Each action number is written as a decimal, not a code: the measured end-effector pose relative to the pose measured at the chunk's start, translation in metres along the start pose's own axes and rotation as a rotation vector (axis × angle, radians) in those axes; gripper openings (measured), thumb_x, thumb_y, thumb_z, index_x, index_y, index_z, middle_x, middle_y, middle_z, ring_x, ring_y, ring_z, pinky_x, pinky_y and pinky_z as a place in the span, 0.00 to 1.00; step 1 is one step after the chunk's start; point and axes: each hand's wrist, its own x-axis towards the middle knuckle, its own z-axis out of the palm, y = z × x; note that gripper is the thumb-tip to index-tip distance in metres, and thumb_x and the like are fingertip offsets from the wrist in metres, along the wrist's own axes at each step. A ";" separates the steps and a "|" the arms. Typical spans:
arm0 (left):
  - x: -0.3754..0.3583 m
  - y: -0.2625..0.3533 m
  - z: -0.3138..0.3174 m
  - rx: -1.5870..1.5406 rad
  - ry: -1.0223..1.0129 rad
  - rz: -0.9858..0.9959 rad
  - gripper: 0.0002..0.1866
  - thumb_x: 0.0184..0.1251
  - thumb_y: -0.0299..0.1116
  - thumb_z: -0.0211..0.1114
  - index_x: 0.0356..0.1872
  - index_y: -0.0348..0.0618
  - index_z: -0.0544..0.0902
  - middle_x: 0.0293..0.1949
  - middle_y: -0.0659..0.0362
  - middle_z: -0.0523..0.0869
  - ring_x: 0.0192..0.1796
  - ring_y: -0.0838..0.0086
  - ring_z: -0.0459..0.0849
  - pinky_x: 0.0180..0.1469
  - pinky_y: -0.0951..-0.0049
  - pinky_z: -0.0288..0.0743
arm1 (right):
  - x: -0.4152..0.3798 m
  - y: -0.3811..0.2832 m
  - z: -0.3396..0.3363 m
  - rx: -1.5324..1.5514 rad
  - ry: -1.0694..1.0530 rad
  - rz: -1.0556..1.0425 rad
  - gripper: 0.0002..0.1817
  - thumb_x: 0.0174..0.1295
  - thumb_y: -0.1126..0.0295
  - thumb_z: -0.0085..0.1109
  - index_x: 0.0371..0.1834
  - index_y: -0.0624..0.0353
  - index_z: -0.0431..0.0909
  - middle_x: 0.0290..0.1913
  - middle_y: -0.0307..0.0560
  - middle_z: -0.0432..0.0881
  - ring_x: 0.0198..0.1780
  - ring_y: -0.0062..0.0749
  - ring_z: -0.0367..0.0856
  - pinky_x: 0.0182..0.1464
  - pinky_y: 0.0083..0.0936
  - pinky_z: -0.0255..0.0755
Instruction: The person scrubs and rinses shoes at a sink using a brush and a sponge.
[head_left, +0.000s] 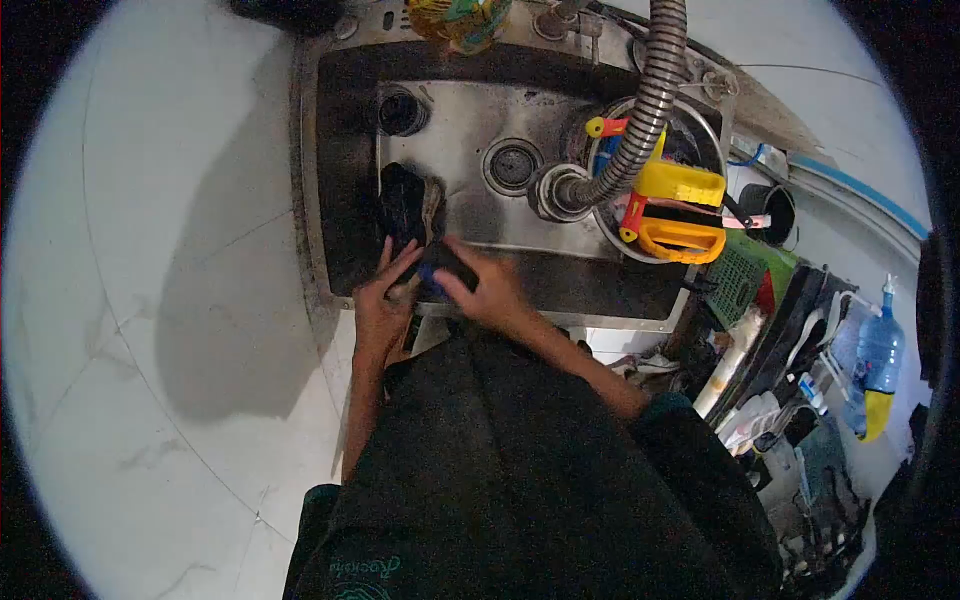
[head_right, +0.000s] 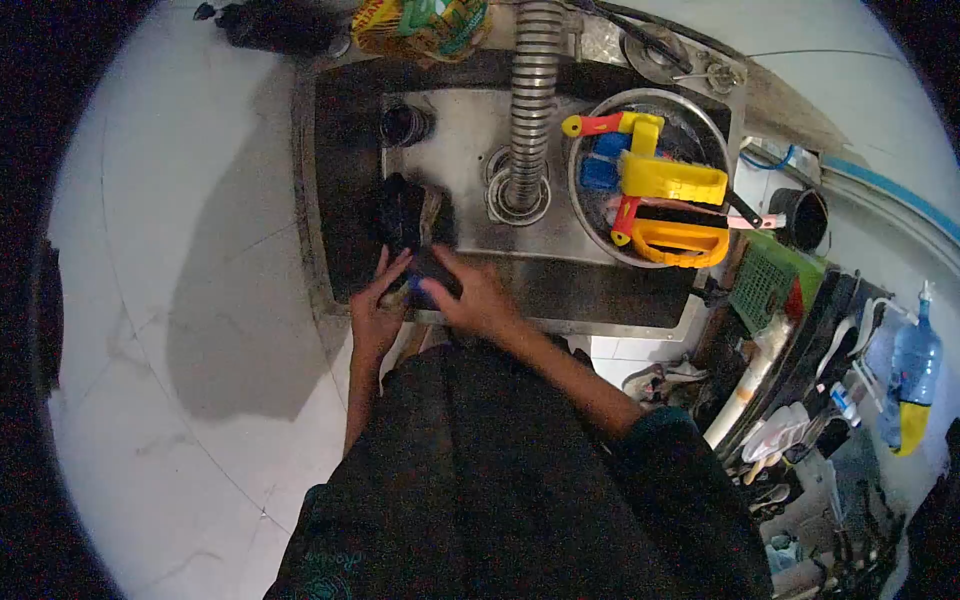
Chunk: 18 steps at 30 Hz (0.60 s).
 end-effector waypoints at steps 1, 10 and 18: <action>-0.005 0.000 -0.002 -0.008 -0.016 -0.011 0.29 0.54 0.14 0.62 0.59 0.47 0.81 0.62 0.54 0.79 0.74 0.58 0.62 0.73 0.59 0.59 | -0.008 -0.004 0.002 -0.005 0.010 -0.081 0.28 0.63 0.56 0.62 0.60 0.65 0.74 0.49 0.65 0.82 0.49 0.56 0.84 0.51 0.40 0.77; -0.007 -0.014 -0.001 -0.092 -0.054 -0.002 0.25 0.58 0.19 0.64 0.60 0.44 0.80 0.63 0.53 0.78 0.74 0.60 0.63 0.73 0.58 0.58 | 0.032 0.038 -0.001 -0.041 -0.015 0.203 0.30 0.61 0.55 0.65 0.60 0.64 0.76 0.46 0.66 0.84 0.48 0.50 0.85 0.49 0.36 0.77; 0.004 -0.015 -0.005 -0.116 0.024 -0.011 0.24 0.58 0.19 0.65 0.59 0.41 0.80 0.62 0.52 0.79 0.72 0.60 0.66 0.73 0.59 0.58 | 0.067 0.091 0.020 -0.193 0.128 0.057 0.30 0.64 0.54 0.61 0.62 0.65 0.74 0.48 0.66 0.83 0.49 0.54 0.84 0.52 0.39 0.75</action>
